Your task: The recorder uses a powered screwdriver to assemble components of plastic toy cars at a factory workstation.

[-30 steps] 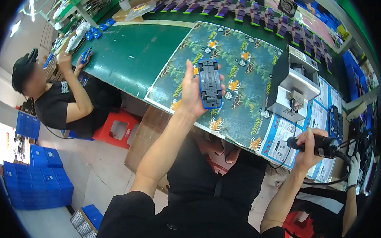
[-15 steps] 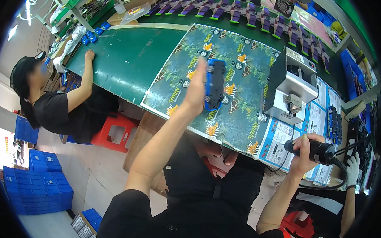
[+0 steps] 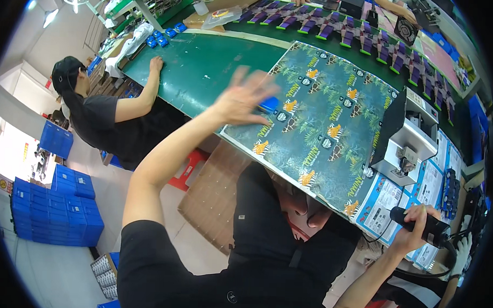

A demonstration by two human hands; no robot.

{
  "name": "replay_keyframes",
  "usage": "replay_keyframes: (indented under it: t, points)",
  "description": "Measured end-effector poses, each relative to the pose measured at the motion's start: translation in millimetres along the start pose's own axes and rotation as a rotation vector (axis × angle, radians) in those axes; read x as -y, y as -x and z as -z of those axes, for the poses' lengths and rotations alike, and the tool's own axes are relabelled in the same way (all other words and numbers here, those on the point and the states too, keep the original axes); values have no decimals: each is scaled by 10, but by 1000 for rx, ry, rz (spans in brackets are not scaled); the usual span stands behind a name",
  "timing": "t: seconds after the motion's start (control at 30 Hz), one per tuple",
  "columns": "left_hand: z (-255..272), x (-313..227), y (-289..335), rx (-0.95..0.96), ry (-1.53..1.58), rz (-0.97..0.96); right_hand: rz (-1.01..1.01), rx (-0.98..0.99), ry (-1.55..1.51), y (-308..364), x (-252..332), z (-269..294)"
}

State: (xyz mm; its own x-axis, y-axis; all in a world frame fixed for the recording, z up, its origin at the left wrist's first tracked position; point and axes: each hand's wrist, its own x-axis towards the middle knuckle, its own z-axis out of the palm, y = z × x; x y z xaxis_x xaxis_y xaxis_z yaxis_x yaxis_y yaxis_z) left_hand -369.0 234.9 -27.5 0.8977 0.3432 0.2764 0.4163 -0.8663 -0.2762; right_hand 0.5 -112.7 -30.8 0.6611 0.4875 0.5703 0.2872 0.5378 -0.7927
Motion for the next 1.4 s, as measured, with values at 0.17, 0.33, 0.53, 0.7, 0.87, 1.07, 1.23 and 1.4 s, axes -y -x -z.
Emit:
replay_keyframes:
  t: [0.17, 0.33, 0.53, 0.7, 0.87, 1.07, 1.23, 1.4]
  points:
    - [-46, 112, 901, -35, -62, 466, -34, -4, -80, -63, -46, -18]
    - [132, -834, 464, -252, 298, 349, -7, 11, -39, -23, -21, 25]
    - [450, -2054, -788, -454, 718, -57, 39, -6, -11, 21, 262, 81]
    - [624, -3033, -1777, -482, 1046, -322, -31, -19, 55, 178, 629, 487]
    - [418, -4182, -3173, 56, 1627, 93, -199, -97, 67, 225, 859, 844]
    - [-57, -4629, -4132, 245, 1237, 592, -226, -68, 32, 208, 899, 969]
    - [-103, -4735, -4159, 187, 1204, 509, -149, -80, 104, 234, 861, 1175]
    - [18, -4655, -3538, -176, 1897, 413, -177, -76, 32, 251, 840, 1070]
